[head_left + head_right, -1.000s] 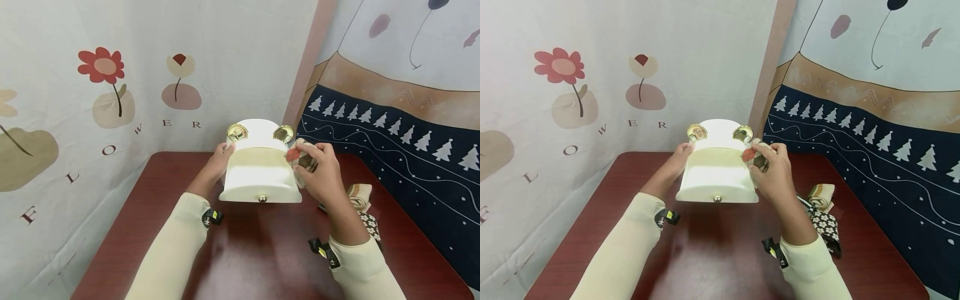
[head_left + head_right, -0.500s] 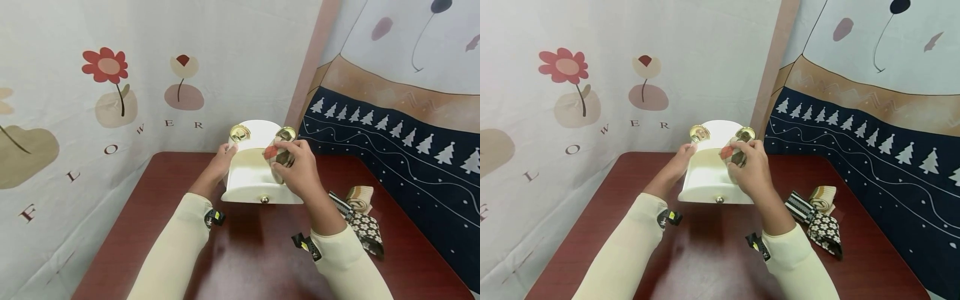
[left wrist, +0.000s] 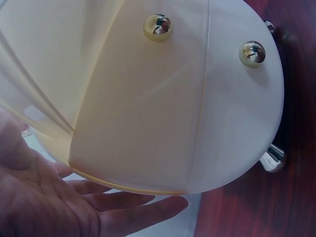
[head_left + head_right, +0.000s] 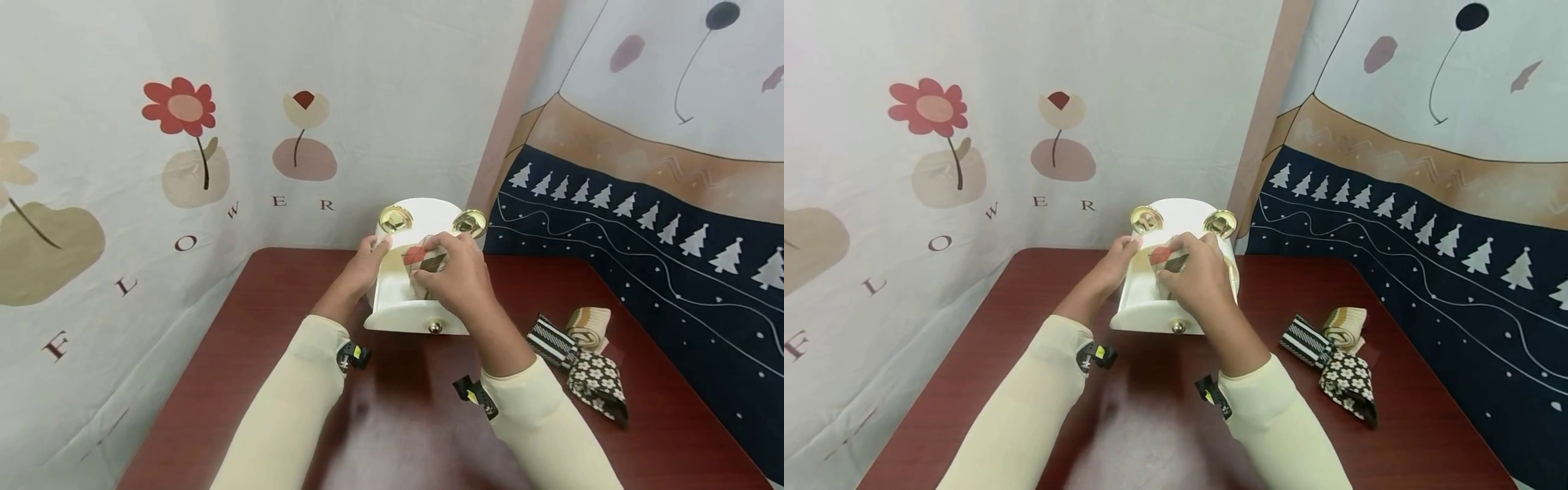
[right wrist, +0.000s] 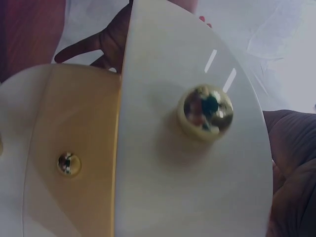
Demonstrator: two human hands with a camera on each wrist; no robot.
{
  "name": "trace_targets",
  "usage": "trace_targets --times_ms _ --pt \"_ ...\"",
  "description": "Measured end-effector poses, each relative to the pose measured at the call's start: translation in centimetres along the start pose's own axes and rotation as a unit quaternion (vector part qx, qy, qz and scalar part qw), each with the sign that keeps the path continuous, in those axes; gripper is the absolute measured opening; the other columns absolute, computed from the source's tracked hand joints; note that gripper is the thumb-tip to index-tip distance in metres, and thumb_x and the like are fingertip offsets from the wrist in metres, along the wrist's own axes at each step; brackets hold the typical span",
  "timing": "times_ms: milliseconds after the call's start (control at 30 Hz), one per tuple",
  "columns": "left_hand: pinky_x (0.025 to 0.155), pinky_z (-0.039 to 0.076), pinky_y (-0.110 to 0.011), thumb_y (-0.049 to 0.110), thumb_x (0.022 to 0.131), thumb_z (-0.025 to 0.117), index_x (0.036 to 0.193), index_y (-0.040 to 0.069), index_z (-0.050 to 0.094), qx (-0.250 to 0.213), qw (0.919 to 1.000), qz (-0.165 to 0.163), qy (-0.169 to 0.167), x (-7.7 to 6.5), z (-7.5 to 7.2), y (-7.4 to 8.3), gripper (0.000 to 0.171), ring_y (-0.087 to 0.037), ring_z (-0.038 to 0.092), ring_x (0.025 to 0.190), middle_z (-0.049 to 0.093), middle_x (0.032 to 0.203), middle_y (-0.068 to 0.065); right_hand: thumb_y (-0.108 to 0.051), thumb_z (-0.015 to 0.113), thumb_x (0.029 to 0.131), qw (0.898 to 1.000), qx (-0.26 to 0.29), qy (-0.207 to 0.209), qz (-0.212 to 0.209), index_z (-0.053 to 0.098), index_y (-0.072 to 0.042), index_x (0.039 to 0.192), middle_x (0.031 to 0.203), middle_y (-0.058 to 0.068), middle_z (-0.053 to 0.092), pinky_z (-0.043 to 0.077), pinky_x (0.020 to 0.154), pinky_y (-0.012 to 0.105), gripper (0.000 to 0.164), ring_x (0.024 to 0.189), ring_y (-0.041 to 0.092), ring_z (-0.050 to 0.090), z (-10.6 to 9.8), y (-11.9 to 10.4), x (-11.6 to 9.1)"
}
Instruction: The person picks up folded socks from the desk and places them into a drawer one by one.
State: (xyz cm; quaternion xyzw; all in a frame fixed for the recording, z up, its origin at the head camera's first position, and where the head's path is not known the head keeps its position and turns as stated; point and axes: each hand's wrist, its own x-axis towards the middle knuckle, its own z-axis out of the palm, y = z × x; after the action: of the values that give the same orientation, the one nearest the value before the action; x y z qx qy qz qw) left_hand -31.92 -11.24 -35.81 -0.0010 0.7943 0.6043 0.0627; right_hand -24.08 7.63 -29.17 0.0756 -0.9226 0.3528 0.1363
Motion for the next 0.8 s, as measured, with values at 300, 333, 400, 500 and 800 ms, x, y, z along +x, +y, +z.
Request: trace_targets --times_ms 300,333,400,500,800 --pt "0.117 0.051 -0.05 0.058 0.113 0.041 0.173 0.015 0.018 -0.007 0.9999 0.005 -0.005 -0.2 -0.1 0.0 0.077 -0.038 0.055 0.141 0.043 0.164 -0.026 -0.029 0.093 0.087 0.998 -0.027 -0.051 0.013 0.075 -0.011 0.112 0.12 0.018 0.064 0.054 0.091 0.048 0.036 0.109 0.032 0.059 0.9 -1.7 0.2" --pt "0.118 0.05 -0.05 0.059 0.112 0.041 0.173 0.015 0.019 -0.008 1.0 0.003 -0.005 -0.2 0.0 0.0 0.077 -0.038 0.054 0.142 0.042 0.165 -0.026 -0.029 0.093 0.087 0.998 -0.028 -0.058 0.016 0.074 -0.011 0.111 0.118 0.017 0.064 0.053 0.089 0.047 0.036 0.108 0.031 0.059 0.9 -1.8 0.2" --pt "0.118 0.05 -0.051 0.06 0.112 0.04 0.172 0.016 0.019 -0.008 1.0 -0.003 -0.004 -0.2 0.0 0.0 0.077 -0.038 0.052 0.144 0.041 0.166 -0.024 -0.03 0.092 0.087 0.997 -0.034 -0.07 0.017 0.073 -0.01 0.109 0.115 0.016 0.065 0.053 0.085 0.044 0.035 0.104 0.03 0.059 1.1 -2.0 0.3" --pt "0.117 0.051 -0.052 0.061 0.112 0.04 0.173 0.018 0.018 -0.011 0.9999 -0.011 -0.002 -0.3 0.1 0.0 0.078 -0.038 0.051 0.145 0.04 0.167 -0.023 -0.029 0.091 0.088 0.996 -0.044 -0.081 0.008 0.071 -0.008 0.107 0.107 0.015 0.068 0.052 0.077 0.04 0.034 0.096 0.028 0.06 1.5 -2.3 0.5" --pt "0.124 0.044 -0.055 0.059 0.112 0.04 0.174 0.014 0.018 -0.001 1.0 -0.003 0.002 -0.2 0.0 0.1 0.079 -0.039 0.045 0.152 0.035 0.172 -0.023 -0.026 0.087 0.092 0.989 -0.086 -0.123 -0.002 0.068 -0.005 0.098 0.09 0.01 0.067 0.047 0.066 0.032 0.028 0.079 0.024 0.059 2.3 -3.1 1.4"
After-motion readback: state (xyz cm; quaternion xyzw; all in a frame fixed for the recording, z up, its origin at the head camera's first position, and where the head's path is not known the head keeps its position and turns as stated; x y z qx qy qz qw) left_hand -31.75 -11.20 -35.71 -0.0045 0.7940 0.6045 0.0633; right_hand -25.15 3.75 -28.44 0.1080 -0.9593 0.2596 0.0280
